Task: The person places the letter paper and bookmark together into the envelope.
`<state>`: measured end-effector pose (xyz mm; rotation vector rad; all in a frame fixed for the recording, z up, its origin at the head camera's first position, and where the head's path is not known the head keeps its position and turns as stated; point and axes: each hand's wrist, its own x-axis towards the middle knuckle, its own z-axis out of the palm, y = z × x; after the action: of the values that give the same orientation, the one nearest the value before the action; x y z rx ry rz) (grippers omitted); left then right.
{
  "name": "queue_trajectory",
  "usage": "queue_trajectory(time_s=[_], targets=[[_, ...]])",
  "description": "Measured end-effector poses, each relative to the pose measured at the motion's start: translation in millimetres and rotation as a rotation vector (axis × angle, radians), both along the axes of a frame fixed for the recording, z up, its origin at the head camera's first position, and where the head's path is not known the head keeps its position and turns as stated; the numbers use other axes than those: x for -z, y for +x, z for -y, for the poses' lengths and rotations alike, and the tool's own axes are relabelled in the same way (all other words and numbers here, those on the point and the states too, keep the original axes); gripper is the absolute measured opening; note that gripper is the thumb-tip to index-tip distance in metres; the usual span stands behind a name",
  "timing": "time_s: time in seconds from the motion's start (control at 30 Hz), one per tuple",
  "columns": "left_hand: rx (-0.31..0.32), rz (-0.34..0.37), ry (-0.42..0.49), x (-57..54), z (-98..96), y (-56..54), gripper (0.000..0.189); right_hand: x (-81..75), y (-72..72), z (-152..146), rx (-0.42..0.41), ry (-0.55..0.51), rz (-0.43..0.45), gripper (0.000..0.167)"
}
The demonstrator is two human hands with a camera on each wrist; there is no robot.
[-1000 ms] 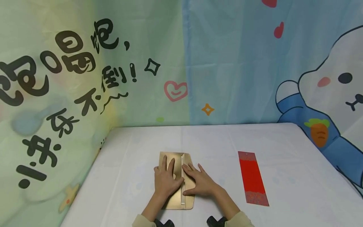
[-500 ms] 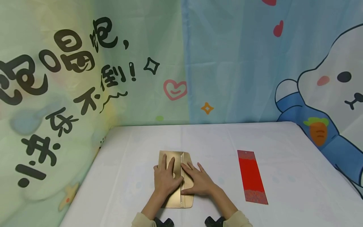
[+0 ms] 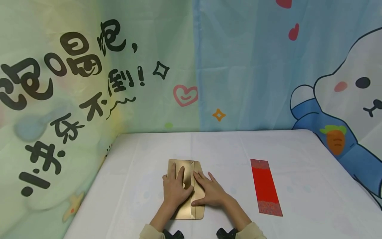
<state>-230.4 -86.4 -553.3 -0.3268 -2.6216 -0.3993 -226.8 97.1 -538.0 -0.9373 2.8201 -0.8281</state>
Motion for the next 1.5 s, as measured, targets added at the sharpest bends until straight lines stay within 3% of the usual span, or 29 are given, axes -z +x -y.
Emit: queue_trajectory(time_s=[0.23, 0.37, 0.47, 0.53, 0.7, 0.77, 0.87, 1.0, 1.13, 1.27, 1.5], targets=[[-0.009, -0.013, -0.014, -1.9, 0.7, 0.1, 0.074, -0.3, -1.8, -0.3, -0.01, -0.004, -0.008, 0.11], [-0.017, -0.013, 0.001, -1.1, 0.8, -0.7, 0.074, -2.6, -0.4, -7.3, -0.008, -0.098, 0.036, 0.099], [-0.012, -0.021, 0.022, 0.9, 1.0, -1.0, 0.074, -12.3, 4.4, -24.2, 0.04, -0.206, 0.051, 0.085], [-0.005, -0.027, 0.04, 3.2, 1.0, -1.2, 0.074, -21.0, 7.5, -42.1, 0.1, -0.231, 0.008, 0.076], [0.005, -0.059, 0.052, 8.7, 1.0, -1.5, 0.073, -31.0, 10.8, -100.9, 0.309, -0.14, -0.177, 0.06], [0.008, -0.077, 0.047, 9.5, 0.9, -1.8, 0.073, -30.7, 12.2, -125.0, 0.39, -0.09, -0.214, 0.059], [0.002, -0.061, 0.035, 8.6, 0.7, -2.2, 0.073, -26.5, 15.5, -154.7, 0.489, -0.027, -0.228, 0.063], [-0.006, -0.028, 0.021, 6.5, 1.2, -2.2, 0.074, -16.7, 19.5, -176.6, 0.592, 0.069, -0.149, 0.074], [-0.002, -0.055, 0.031, 7.2, 2.5, -1.4, 0.073, 1.3, 22.9, -185.0, 0.645, 0.115, -0.073, 0.082], [0.003, -0.066, 0.044, 8.5, 2.3, -2.0, 0.073, 13.4, 25.4, -187.7, 0.67, 0.135, -0.073, 0.081], [0.004, -0.03, 0.037, 7.0, 2.0, -1.6, 0.074, 12.7, 28.1, -187.9, 0.669, 0.094, -0.121, 0.072]])
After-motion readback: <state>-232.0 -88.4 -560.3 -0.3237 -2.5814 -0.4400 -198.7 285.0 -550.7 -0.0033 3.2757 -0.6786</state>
